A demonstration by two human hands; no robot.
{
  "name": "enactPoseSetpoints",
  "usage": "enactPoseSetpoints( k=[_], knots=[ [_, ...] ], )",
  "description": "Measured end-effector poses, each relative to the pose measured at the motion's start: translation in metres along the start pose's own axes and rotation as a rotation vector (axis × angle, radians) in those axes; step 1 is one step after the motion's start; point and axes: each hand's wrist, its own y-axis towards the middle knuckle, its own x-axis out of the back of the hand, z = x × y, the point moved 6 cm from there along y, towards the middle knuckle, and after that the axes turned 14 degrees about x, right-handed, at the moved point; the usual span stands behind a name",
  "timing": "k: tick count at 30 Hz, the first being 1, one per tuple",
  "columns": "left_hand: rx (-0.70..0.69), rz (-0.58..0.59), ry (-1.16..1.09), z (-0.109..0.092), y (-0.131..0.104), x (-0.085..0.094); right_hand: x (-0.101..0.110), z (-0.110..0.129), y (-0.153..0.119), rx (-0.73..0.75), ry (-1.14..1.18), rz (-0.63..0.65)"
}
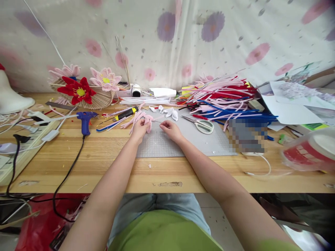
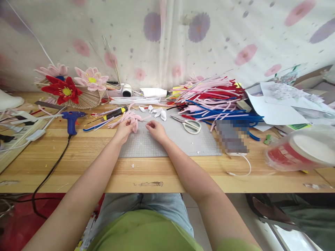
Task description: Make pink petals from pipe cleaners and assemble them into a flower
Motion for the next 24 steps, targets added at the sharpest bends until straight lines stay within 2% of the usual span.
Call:
enactPoseSetpoints(
  k=[2,5,8,11,16,19,24],
  knots=[
    [0.079,0.087,-0.168,0.006,-0.007,-0.004,-0.004,0.009,-0.001,0.025,0.022,-0.024],
    [0.088,0.12,-0.244,0.009,-0.016,-0.009,-0.011,0.024,-0.003,0.12,0.037,-0.037],
    [0.078,0.127,-0.215,0.014,-0.019,-0.015,-0.012,0.032,-0.005,0.186,-0.06,-0.068],
    [0.083,0.152,-0.165,0.018,-0.02,-0.02,-0.009,0.03,-0.006,0.165,-0.162,-0.087],
    [0.08,0.198,-0.121,0.02,-0.019,-0.022,-0.007,0.023,-0.006,0.138,-0.203,-0.085],
    [0.069,0.228,-0.098,0.02,-0.019,-0.024,-0.006,0.026,-0.007,0.196,-0.222,-0.101],
    [0.043,0.243,-0.097,0.023,-0.017,-0.026,-0.008,0.034,-0.008,0.279,-0.309,-0.043]
  ],
)
